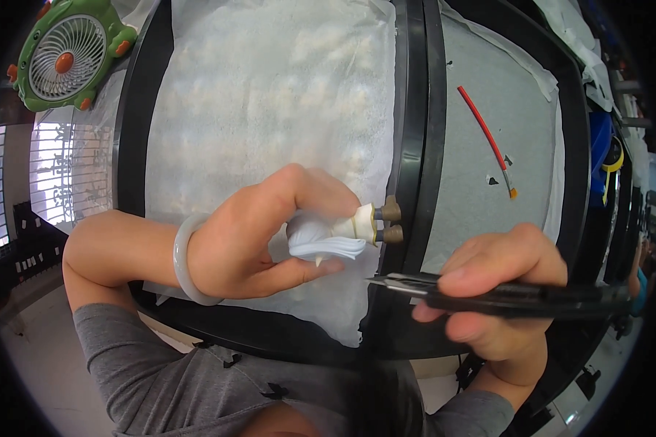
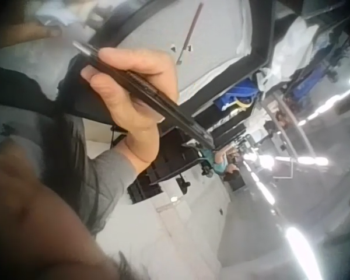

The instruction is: The person assembles small figurines by gluing pieces together and painting them with a paintbrush.

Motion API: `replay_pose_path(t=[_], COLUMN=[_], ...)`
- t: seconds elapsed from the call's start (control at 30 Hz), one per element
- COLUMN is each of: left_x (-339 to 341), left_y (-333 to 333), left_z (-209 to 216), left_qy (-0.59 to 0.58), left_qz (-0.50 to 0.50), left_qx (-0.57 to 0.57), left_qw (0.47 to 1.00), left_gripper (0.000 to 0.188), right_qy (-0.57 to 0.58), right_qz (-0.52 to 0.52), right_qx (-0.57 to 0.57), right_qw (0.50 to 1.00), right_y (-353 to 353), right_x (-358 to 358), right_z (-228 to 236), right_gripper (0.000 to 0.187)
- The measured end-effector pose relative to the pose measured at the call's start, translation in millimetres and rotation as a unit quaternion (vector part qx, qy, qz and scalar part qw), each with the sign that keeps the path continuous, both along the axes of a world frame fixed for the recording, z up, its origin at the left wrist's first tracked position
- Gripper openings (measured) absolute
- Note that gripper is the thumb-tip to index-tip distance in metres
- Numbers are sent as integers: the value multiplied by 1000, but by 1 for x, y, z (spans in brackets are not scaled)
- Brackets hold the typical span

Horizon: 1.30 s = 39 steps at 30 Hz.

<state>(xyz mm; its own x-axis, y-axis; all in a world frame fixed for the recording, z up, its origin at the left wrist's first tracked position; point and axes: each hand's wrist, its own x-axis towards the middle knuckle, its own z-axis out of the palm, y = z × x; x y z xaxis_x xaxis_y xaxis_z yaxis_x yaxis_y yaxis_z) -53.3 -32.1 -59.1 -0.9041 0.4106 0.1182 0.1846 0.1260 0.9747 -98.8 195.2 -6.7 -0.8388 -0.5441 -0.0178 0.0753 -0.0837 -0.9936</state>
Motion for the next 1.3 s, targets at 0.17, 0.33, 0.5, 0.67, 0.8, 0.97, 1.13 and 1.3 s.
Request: replay_pose_path(t=[0.17,0.33,0.5,0.67,0.8,0.97,1.13,1.3], left_x=[1,1,2,1,1,1,2,2], left_y=[1,4,4,1,1,1,2,5], left_z=[-1,-2,-3,-2,0,-2,-3,-4], left_qy=[12,39,26,22,8,6,-17,5], left_qz=[-6,-14,-17,-21,-23,-25,-16,11], left_qx=[22,45,64,60,57,52,28,-14], left_qw=[1000,998,997,998,998,998,999,1000], left_gripper=[43,43,43,43,43,41,39,39], right_qy=[122,199,218,68,75,-34,39,-133], right_qz=[48,117,158,87,75,83,115,48], right_qx=[97,128,115,103,74,59,99,-20], right_qw=[987,965,956,989,992,994,988,990], right_y=[-11,-5,-6,-9,-9,-11,-11,-15], right_x=[7,0,-1,4,7,4,4,8], right_z=[4,-7,-11,-8,-11,-11,-21,-32], right_gripper=[28,34,33,29,29,23,23,23])
